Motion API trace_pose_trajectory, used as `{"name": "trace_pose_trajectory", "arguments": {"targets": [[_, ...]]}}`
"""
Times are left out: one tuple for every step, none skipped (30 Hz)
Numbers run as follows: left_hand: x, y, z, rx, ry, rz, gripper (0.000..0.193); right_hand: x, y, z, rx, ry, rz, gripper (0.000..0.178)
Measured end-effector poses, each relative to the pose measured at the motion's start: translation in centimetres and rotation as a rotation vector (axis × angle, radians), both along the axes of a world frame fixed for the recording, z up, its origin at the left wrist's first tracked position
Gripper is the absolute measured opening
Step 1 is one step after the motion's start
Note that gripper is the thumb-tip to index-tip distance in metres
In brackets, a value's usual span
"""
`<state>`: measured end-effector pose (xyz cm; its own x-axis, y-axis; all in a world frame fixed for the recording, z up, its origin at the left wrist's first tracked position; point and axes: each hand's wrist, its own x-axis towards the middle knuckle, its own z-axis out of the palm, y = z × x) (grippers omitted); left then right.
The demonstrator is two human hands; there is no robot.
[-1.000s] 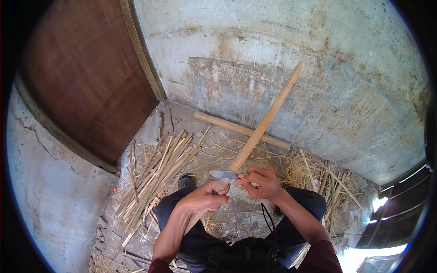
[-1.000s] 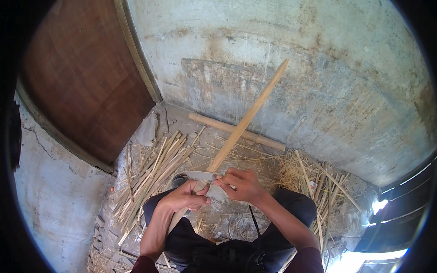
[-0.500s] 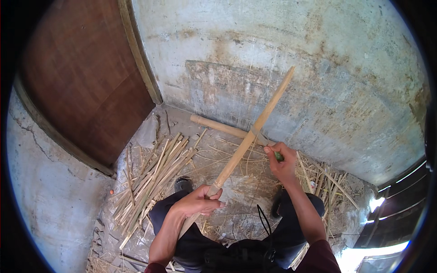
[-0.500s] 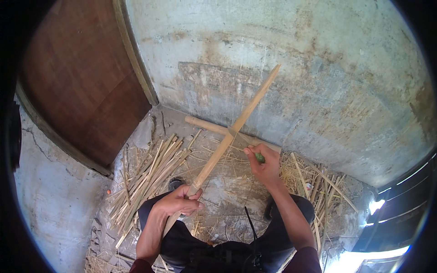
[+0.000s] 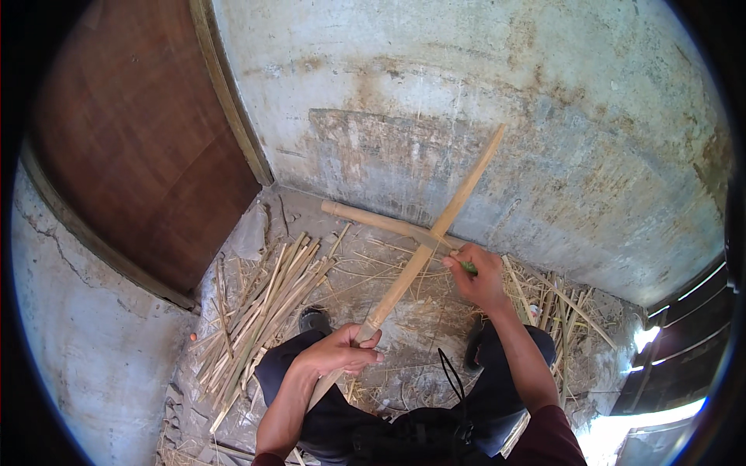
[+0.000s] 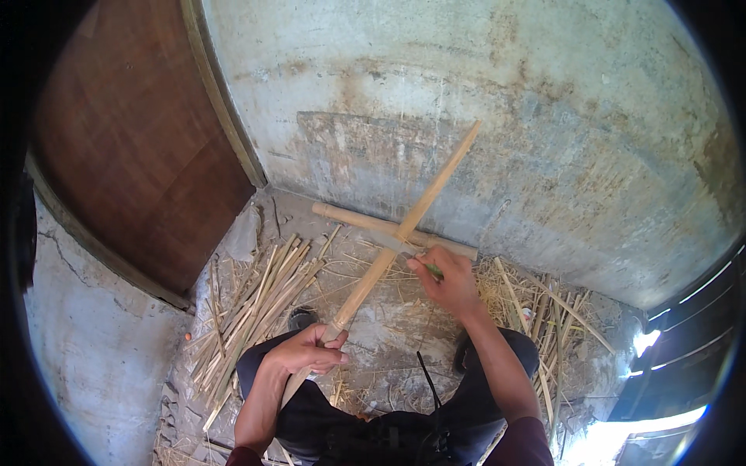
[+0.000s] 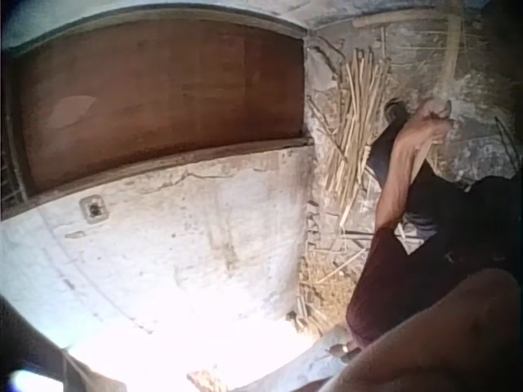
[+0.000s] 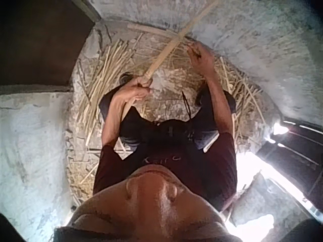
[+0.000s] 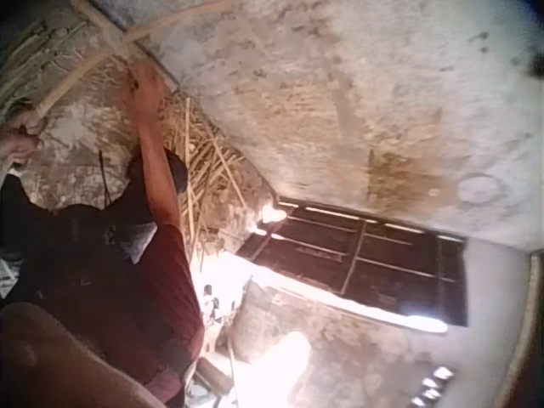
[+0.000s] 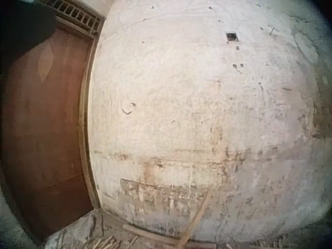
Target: The person whittles a thin strip of bamboo with a knife while sitting on the floor.
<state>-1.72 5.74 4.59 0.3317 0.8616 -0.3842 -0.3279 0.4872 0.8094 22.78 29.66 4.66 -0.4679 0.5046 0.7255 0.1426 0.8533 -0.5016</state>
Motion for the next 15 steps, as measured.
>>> {"name": "trace_pose_trajectory", "arguments": {"targets": [[0.1,0.0,-0.1,0.001,-0.003,-0.020,0.048,0.2,0.6,0.3,-0.020,0.009,0.001,0.021],[0.2,-0.1,-0.1,0.001,-0.003,-0.022,0.048,0.3,1.2,0.7,-0.039,0.018,0.002,0.021],[0.2,-0.3,0.0,0.002,0.024,-0.017,0.047,0.3,1.7,0.8,-0.040,0.018,0.000,0.021],[0.3,-0.3,0.1,0.010,0.050,-0.016,0.047,0.5,2.4,0.9,-0.045,0.067,-0.029,0.022],[0.5,-0.2,0.3,0.014,0.048,-0.025,0.047,0.9,3.4,1.1,-0.049,0.115,-0.061,0.022],[0.6,-0.2,0.3,0.010,0.044,-0.035,0.046,1.4,4.9,1.0,-0.059,0.196,-0.121,0.023],[0.7,-0.3,0.5,0.005,0.044,-0.042,0.045,2.0,6.8,0.9,-0.070,0.279,-0.180,0.025],[0.8,-0.4,0.5,0.008,0.043,-0.049,0.045,3.1,8.8,0.7,-0.137,0.303,-0.286,0.026],[0.7,-0.5,0.5,0.002,0.027,-0.049,0.045,4.3,10.2,0.8,-0.202,0.326,-0.392,0.028],[0.5,-0.8,0.5,-0.006,0.016,-0.040,0.045,4.8,10.8,1.2,-0.202,0.328,-0.390,0.028],[0.4,-0.9,0.4,-0.005,0.017,-0.038,0.045,5.2,11.3,1.5,-0.545,0.423,-0.419,0.026],[0.2,-1.0,0.3,-0.013,-0.003,-0.039,0.045,5.6,11.6,1.6,-0.890,0.512,-0.440,0.024],[0.1,-1.2,0.2,-0.022,-0.025,-0.040,0.045,5.9,11.7,1.5,-0.891,0.510,-0.437,0.024],[0.0,-1.3,0.2,-0.022,-0.026,-0.036,0.045,6.2,11.7,1.4,-1.006,0.414,-0.415,0.022],[-0.1,-1.3,0.2,-0.037,0.006,0.002,0.045,6.4,11.7,1.2,-1.119,0.314,-0.391,0.020]]}}
